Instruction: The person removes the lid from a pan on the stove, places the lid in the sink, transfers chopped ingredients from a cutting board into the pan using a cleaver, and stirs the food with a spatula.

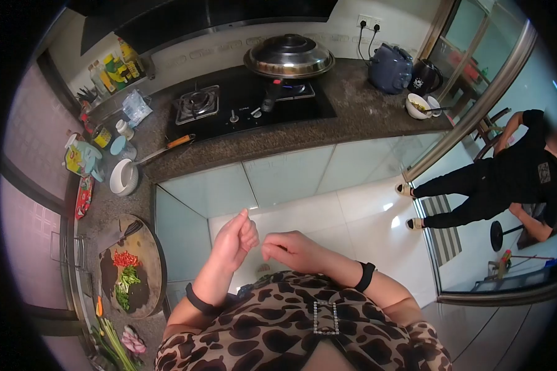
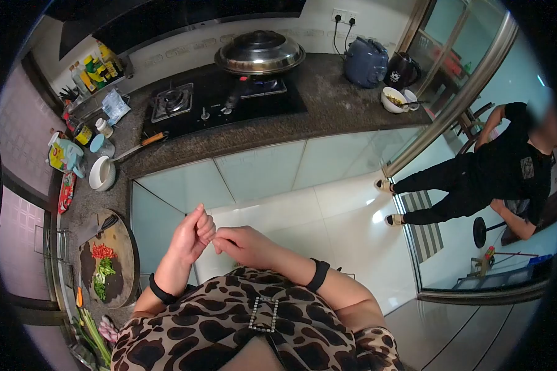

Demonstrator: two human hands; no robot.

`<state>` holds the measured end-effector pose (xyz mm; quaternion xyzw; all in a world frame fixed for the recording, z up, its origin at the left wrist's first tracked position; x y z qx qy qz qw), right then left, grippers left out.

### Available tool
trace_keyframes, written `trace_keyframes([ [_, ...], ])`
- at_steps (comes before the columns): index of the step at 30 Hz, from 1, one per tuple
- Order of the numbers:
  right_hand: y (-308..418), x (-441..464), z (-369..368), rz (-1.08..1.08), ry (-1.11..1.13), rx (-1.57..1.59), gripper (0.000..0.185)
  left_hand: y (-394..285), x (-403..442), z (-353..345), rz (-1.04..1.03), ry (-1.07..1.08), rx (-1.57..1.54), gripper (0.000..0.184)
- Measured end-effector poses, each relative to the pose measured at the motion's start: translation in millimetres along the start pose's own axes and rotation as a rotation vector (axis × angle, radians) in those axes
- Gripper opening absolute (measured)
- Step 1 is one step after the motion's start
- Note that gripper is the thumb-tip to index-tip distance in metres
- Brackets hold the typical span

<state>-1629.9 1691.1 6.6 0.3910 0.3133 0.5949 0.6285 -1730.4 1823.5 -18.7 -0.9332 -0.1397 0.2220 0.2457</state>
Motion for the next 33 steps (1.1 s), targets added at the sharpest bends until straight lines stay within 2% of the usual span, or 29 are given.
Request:
trace_keyframes([
  [5,1,-2,2,-0.049,0.011,0.111,0.012,2,1,-3,-0.010,-0.018,0.024,0.041],
  [11,1,-3,8,0.010,0.006,0.111,0.012,6,5,-2,-0.018,0.000,0.016,0.040],
  [22,12,-5,21,0.030,0.111,0.081,0.030,7,7,-17,0.007,-0.010,0.060,0.042],
  [29,28,-8,43,0.071,0.046,0.079,0.027,6,13,-19,0.040,0.003,0.069,0.041],
  [32,59,-17,61,0.141,0.028,0.102,0.020,4,13,-22,0.049,-0.006,0.093,0.041],
  [33,79,-24,68,0.239,0.105,0.142,0.013,2,12,-24,0.060,-0.002,0.098,0.041],
])
Point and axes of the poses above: each hand's wrist, its own x-axis towards the middle knuckle, its own z-axis out of the back of the hand, y = z × x, the point moved 2 cm from there along x, towards the middle knuckle, and after that the axes turned 14 degrees about -x, right-handed, at the moved point
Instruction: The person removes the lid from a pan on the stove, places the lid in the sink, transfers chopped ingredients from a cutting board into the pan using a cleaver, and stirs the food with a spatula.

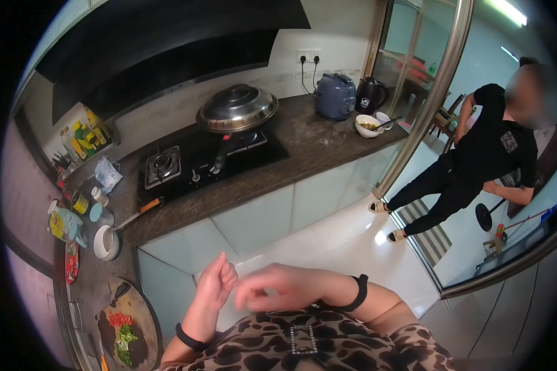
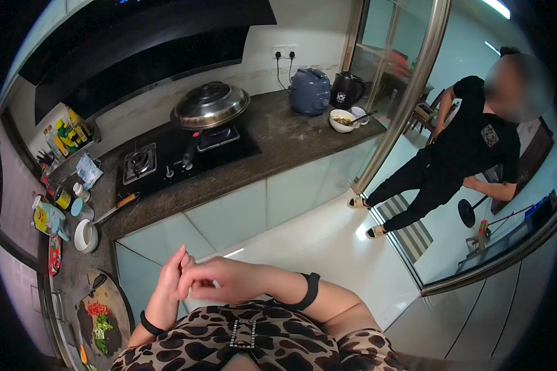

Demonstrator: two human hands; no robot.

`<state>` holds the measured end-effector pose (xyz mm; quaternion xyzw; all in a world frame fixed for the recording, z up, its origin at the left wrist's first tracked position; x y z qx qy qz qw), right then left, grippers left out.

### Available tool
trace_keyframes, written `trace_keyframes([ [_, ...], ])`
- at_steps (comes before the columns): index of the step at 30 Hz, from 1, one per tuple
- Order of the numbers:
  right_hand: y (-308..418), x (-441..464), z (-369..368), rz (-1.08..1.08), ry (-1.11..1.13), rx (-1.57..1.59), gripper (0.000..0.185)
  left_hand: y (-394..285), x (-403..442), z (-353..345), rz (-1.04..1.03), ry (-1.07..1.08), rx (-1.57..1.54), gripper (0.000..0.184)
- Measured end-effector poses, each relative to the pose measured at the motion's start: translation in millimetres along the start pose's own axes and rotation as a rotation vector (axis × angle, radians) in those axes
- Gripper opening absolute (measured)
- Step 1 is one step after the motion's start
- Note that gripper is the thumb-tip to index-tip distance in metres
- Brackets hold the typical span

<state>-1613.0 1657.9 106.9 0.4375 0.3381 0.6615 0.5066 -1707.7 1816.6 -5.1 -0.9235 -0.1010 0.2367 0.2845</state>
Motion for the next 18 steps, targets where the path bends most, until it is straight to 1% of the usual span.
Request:
trace_keyframes([
  [1,20,-3,3,0.095,0.079,0.044,0.010,-1,0,-2,0.010,0.004,0.006,0.041],
  [3,48,-9,3,0.142,0.269,0.147,0.012,-2,1,0,0.020,0.044,-0.005,0.042],
  [4,58,-9,0,0.140,0.264,0.142,0.012,-2,2,1,0.027,0.077,-0.021,0.042],
  [6,82,-13,-5,0.551,0.198,0.163,0.008,-1,4,3,0.039,0.087,-0.025,0.042],
  [7,84,-10,-9,0.549,0.197,0.158,0.008,0,4,4,0.046,0.090,-0.031,0.043],
  [8,88,-5,-13,0.657,0.211,0.164,0.016,0,4,3,0.047,0.095,-0.032,0.043],
  [10,96,-2,-19,0.783,0.221,0.176,0.029,0,3,3,0.048,0.104,0.018,0.045],
  [14,102,-2,-26,0.750,0.245,0.139,0.029,-1,2,4,0.050,0.104,0.019,0.045],
  [18,104,0,-37,0.730,0.158,0.111,0.028,-2,1,5,0.059,0.102,-0.021,0.043],
])
Point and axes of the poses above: each hand's wrist, its own x-axis towards the middle knuckle, its own z-axis out of the back of the hand, y = z × x, the point moved 2 cm from there along x, towards the middle knuckle, and after that the axes turned 14 degrees about -x, right-handed, at the moved point
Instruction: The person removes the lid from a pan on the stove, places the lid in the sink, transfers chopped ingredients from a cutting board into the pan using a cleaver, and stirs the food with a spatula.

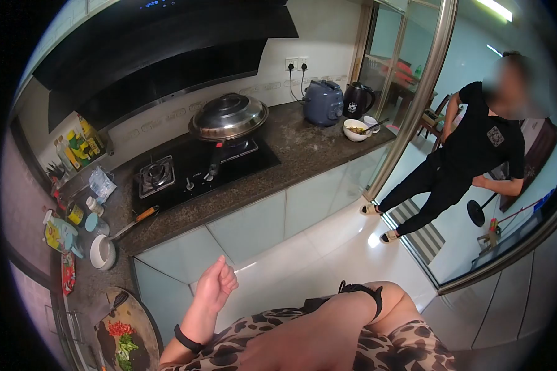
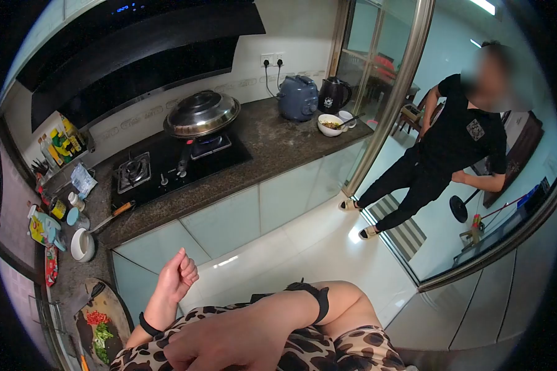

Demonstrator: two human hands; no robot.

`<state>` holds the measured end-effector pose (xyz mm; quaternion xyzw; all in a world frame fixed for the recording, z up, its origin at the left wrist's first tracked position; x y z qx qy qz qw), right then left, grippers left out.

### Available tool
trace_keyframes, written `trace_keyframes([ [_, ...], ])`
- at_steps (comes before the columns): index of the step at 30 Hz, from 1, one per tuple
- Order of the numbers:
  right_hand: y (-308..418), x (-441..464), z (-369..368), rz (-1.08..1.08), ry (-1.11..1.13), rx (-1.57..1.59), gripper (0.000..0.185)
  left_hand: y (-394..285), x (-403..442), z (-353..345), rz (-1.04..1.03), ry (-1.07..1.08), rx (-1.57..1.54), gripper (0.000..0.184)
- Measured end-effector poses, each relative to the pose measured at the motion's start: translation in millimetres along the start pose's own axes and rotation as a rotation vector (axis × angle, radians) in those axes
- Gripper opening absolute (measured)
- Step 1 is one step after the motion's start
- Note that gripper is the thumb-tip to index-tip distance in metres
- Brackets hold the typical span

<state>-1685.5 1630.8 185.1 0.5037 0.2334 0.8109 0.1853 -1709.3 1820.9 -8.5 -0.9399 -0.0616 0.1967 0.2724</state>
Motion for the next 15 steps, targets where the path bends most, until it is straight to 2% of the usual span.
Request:
trace_keyframes([
  [2,0,1,-1,-0.020,-0.033,-0.016,0.029,0,-1,0,-0.002,-0.001,-0.002,0.043],
  [4,2,4,4,-0.021,0.066,-0.005,0.028,1,-1,1,-0.003,0.009,0.001,0.044],
  [11,1,2,5,0.035,0.071,-0.007,0.025,2,-4,4,-0.013,0.010,-0.021,0.044],
  [14,3,-3,6,0.024,0.058,0.008,0.021,2,-4,5,-0.011,0.007,-0.017,0.044],
  [15,2,-9,7,-0.021,0.146,-0.074,0.009,3,-4,6,-0.008,0.004,-0.021,0.044],
])
Point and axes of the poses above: each hand's wrist, its own x-axis towards the middle knuckle, its own z-axis out of the back of the hand, y = z × x, the point moved 2 cm from there along x, towards the middle knuckle, and after that the axes turned 14 degrees about -x, right-handed, at the moved point
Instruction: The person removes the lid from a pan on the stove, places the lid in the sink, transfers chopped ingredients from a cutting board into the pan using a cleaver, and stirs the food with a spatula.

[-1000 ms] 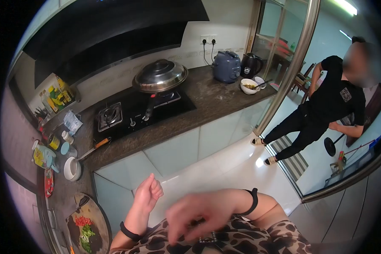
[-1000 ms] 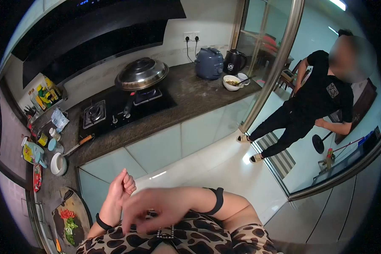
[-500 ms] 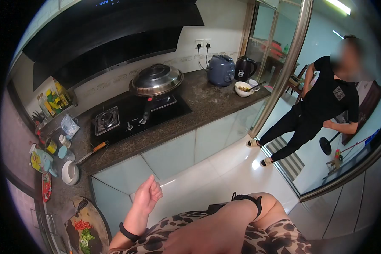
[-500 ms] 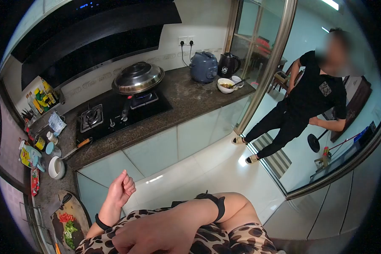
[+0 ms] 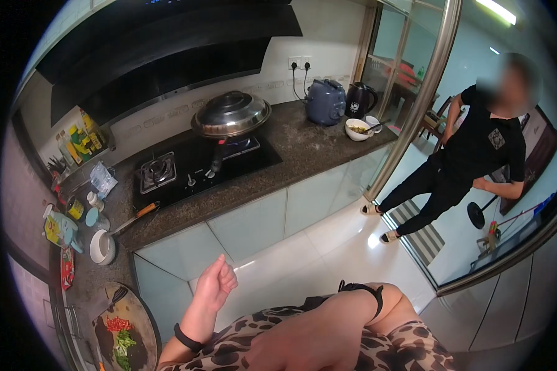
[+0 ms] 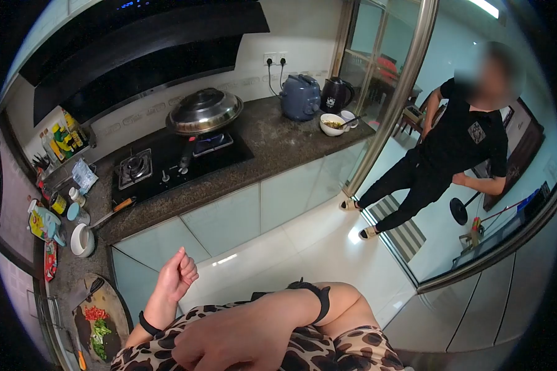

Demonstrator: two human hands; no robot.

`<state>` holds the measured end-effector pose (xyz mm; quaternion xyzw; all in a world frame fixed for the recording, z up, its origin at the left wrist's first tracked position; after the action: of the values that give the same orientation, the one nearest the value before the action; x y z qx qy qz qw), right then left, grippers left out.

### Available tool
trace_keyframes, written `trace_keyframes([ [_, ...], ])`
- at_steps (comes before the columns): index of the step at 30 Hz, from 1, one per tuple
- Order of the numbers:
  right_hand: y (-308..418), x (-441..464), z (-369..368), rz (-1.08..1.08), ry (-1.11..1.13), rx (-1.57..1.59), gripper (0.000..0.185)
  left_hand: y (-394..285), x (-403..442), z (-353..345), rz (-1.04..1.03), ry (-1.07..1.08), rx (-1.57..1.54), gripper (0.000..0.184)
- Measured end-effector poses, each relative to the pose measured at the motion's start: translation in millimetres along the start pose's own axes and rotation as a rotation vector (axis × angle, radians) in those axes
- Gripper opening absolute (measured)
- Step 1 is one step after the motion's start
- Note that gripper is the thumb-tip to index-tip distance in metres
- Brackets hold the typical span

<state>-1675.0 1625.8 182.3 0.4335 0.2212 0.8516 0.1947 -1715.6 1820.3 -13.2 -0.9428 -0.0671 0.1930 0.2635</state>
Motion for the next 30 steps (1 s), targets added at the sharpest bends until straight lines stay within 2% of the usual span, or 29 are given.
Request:
trace_keyframes([
  [1,-1,-4,-1,-0.048,0.089,-0.080,0.008,1,0,1,0.002,-0.003,-0.004,0.044],
  [2,0,-6,-1,-0.048,0.087,-0.079,0.008,1,1,0,0.003,-0.004,-0.003,0.044],
  [5,1,-3,0,-0.018,0.000,-0.066,0.012,2,2,0,-0.017,0.020,0.009,0.043],
  [6,2,3,2,0.015,-0.035,0.021,0.005,3,5,2,-0.005,0.009,0.032,0.044],
  [7,3,6,4,0.047,-0.070,0.106,0.017,4,6,3,0.008,-0.002,0.056,0.044],
  [13,9,2,4,0.038,-0.066,0.122,0.015,6,8,3,0.039,0.050,0.049,0.045],
  [20,11,-1,-1,0.111,-0.118,0.125,0.020,7,7,-4,0.027,0.023,0.047,0.045],
  [30,9,-15,6,0.163,-0.060,0.136,0.019,12,8,-9,-0.022,-0.002,0.029,0.044],
])
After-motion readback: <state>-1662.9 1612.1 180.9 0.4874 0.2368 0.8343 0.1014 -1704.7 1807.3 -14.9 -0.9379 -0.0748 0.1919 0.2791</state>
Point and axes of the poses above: each hand's wrist, its own x-axis towards the middle knuckle, its own z-axis out of the back of the hand, y = z × x, the point moved 2 cm from there along x, towards the middle knuckle, and after that the axes turned 14 degrees about -x, right-handed, at the moved point
